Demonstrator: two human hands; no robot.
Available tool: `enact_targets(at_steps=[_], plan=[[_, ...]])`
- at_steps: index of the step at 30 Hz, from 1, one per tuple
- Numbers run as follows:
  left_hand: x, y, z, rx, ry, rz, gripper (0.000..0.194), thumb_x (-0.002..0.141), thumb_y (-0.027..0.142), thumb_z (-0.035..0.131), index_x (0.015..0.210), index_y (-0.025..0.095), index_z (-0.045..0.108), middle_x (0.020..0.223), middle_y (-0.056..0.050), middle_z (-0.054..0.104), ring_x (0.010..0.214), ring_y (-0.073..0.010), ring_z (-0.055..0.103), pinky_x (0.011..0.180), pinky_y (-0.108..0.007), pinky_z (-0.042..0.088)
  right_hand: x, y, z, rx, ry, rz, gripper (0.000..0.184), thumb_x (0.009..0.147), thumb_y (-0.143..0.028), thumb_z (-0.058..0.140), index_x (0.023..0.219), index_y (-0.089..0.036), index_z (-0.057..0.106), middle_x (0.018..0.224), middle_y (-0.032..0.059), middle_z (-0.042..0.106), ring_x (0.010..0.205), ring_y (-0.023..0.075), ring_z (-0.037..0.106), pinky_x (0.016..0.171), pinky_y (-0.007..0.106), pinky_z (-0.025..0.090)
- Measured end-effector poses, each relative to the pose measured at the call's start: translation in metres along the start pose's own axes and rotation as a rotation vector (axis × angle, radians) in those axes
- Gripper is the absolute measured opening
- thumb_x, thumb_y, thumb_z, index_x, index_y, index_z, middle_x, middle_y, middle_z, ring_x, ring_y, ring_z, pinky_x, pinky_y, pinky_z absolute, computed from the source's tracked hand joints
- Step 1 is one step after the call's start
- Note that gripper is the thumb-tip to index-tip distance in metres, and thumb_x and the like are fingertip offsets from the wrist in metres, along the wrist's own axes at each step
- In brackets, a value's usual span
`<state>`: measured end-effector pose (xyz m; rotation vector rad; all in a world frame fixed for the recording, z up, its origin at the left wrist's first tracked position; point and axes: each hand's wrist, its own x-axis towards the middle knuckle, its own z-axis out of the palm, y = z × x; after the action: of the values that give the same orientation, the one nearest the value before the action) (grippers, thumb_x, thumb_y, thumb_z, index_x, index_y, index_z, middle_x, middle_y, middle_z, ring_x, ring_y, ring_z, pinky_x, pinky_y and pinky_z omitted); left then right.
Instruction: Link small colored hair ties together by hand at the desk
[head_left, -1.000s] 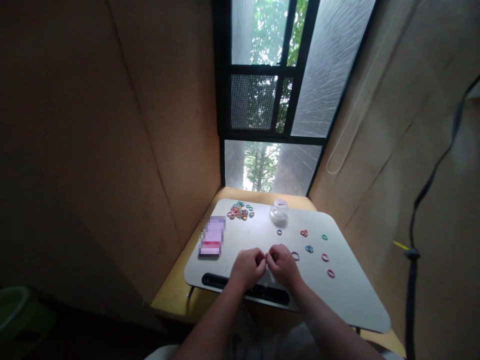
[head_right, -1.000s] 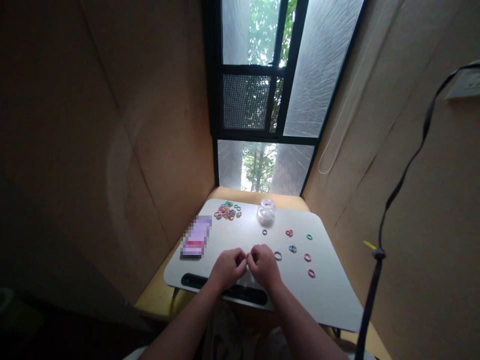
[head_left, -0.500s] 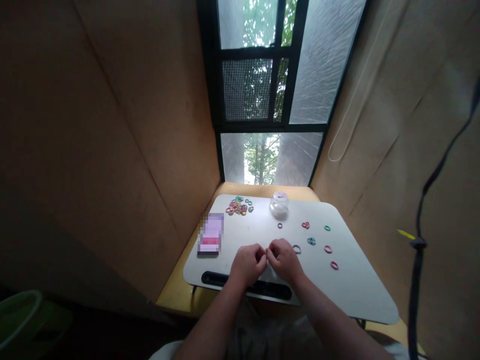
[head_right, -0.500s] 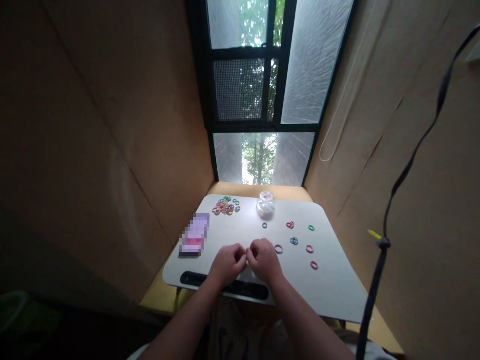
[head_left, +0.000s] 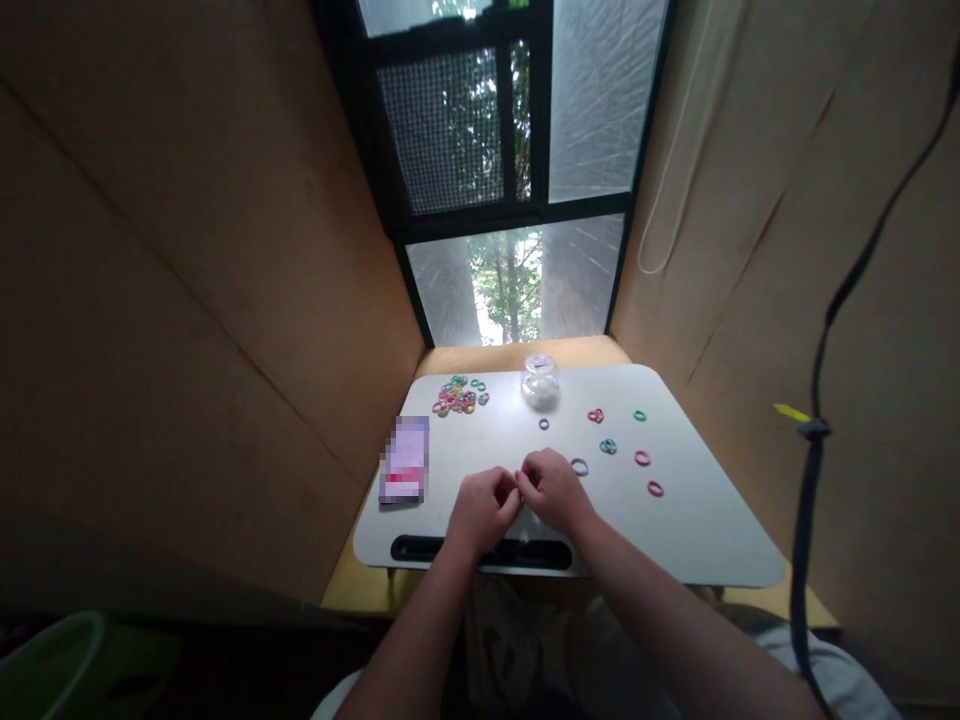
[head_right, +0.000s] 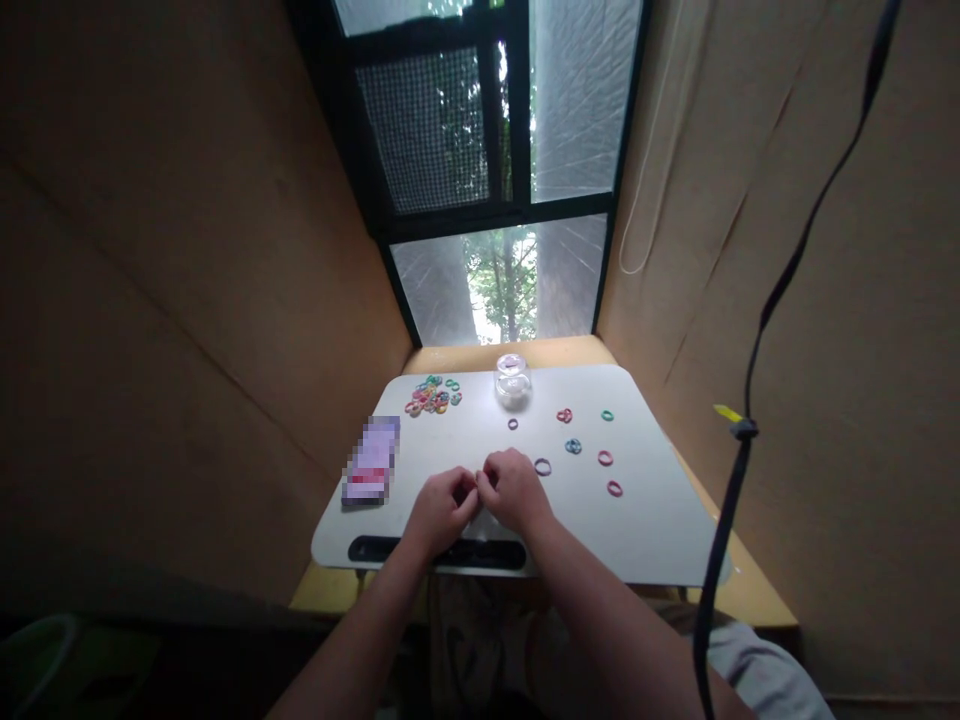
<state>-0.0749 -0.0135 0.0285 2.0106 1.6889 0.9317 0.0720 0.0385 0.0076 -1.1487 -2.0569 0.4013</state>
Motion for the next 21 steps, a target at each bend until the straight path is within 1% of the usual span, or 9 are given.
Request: enact_targets(at_steps=[4, 7, 10, 13, 17, 21], plan=[[-0.001, -0.001, 0.0, -0.029, 0.025, -0.025, 0.018, 0.087, 0.031, 0.051, 0.076, 0.019, 0.06, 0.069, 0.0, 0.064, 0.063, -0.0121, 0.054, 0.062, -0.024, 0.036, -0.001, -0.001, 0.0, -0.002, -0.001, -0.005, 0.017, 0.08, -0.022, 0.056, 0.064, -0.02, 0.052, 0.065, 0.0013, 0.055, 0.07, 0.0165, 0.048, 0.068, 0.029, 0.034], [-0.003, -0.003, 0.0, -0.045, 0.038, -0.007, 0.016, 0.087, 0.029, 0.052, 0.077, 0.019, 0.061, 0.069, 0.0, 0.064, 0.064, -0.0122, 0.055, 0.062, -0.023, 0.036, -0.002, -0.002, -0.001, 0.011, -0.005, -0.019, 0.015, 0.08, -0.02, 0.055, 0.065, -0.02, 0.052, 0.067, 0.0013, 0.056, 0.071, 0.0164, 0.048, 0.068, 0.028, 0.034], [-0.004, -0.005, 0.001, -0.058, 0.029, 0.035, 0.016, 0.086, 0.028, 0.053, 0.077, 0.02, 0.062, 0.07, 0.001, 0.065, 0.065, -0.0124, 0.055, 0.063, -0.024, 0.037, -0.003, -0.003, -0.003, 0.04, -0.019, -0.048, 0.006, 0.078, -0.016, 0.055, 0.073, -0.02, 0.056, 0.071, 0.001, 0.058, 0.072, 0.0164, 0.049, 0.07, 0.029, 0.035], [-0.004, -0.007, 0.001, -0.06, 0.033, 0.043, 0.016, 0.086, 0.028, 0.053, 0.076, 0.019, 0.063, 0.07, 0.0, 0.066, 0.066, -0.0127, 0.056, 0.064, -0.024, 0.037, -0.003, -0.003, -0.002, 0.067, -0.042, -0.088, 0.007, 0.078, -0.014, 0.055, 0.078, -0.02, 0.059, 0.074, 0.0011, 0.06, 0.074, 0.0166, 0.05, 0.072, 0.029, 0.036], [-0.004, -0.009, 0.003, -0.065, 0.057, -0.001, 0.016, 0.085, 0.028, 0.053, 0.075, 0.019, 0.062, 0.068, 0.0, 0.064, 0.064, -0.0125, 0.054, 0.062, -0.024, 0.036, -0.003, -0.001, 0.001, 0.052, -0.045, -0.095, 0.008, 0.079, -0.014, 0.055, 0.073, -0.02, 0.058, 0.072, 0.0015, 0.06, 0.073, 0.0167, 0.049, 0.071, 0.029, 0.036], [-0.005, -0.01, 0.003, -0.091, 0.078, -0.016, 0.015, 0.084, 0.028, 0.054, 0.074, 0.019, 0.06, 0.065, 0.002, 0.062, 0.061, -0.0117, 0.052, 0.06, -0.023, 0.035, -0.003, 0.0, 0.003, 0.028, -0.03, -0.088, 0.008, 0.079, -0.015, 0.055, 0.072, -0.02, 0.058, 0.071, 0.0016, 0.059, 0.072, 0.0167, 0.049, 0.07, 0.029, 0.036]])
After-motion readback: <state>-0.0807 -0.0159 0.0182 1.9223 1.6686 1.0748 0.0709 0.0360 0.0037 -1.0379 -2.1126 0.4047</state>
